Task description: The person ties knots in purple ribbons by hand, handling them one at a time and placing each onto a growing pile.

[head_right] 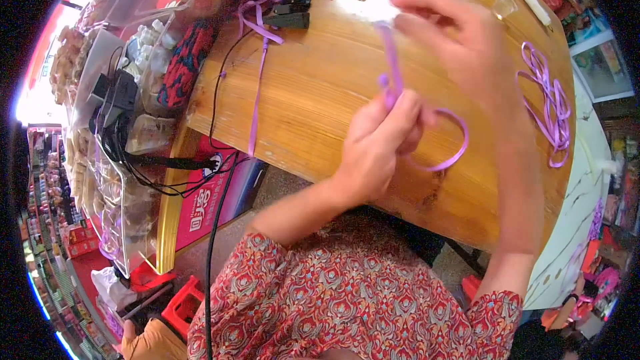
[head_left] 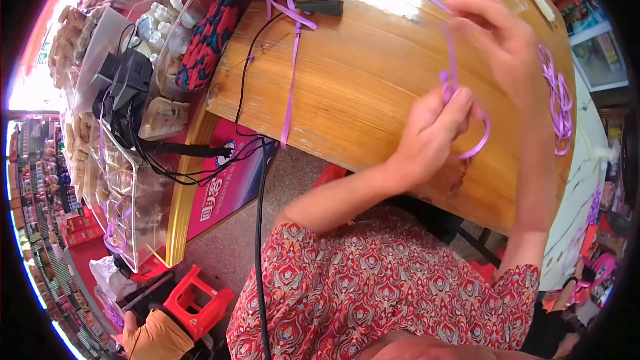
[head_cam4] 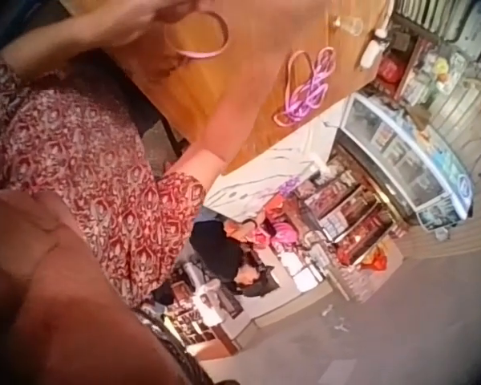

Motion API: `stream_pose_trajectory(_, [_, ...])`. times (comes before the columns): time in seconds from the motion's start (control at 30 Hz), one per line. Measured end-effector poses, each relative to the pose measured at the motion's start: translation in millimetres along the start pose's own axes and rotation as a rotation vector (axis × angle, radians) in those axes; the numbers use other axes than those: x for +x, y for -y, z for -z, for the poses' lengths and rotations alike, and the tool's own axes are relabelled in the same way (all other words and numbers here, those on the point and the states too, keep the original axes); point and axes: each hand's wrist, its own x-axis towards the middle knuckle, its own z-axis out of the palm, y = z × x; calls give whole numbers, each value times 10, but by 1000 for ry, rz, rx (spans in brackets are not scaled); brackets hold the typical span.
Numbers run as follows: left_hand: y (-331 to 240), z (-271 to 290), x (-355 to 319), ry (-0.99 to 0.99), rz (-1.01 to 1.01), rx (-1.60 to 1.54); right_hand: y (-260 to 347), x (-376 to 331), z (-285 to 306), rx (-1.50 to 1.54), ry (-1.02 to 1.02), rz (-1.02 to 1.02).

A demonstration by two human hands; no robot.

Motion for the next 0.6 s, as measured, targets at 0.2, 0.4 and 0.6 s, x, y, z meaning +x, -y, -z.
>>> stream_pose_trajectory(0.2, [21, 297, -590, -242, -288, -1, -65, 696, -1163, -108, 213, 261])
stream_pose_trajectory(0.4, [66, 509, -813, -208, -127, 133, -199, 914, -1714, -547, 138, 188])
stream_pose_trajectory(0.6, [-41, 582, -779, -195, -96, 85, -296, 896, -1784, -489, 44, 277])
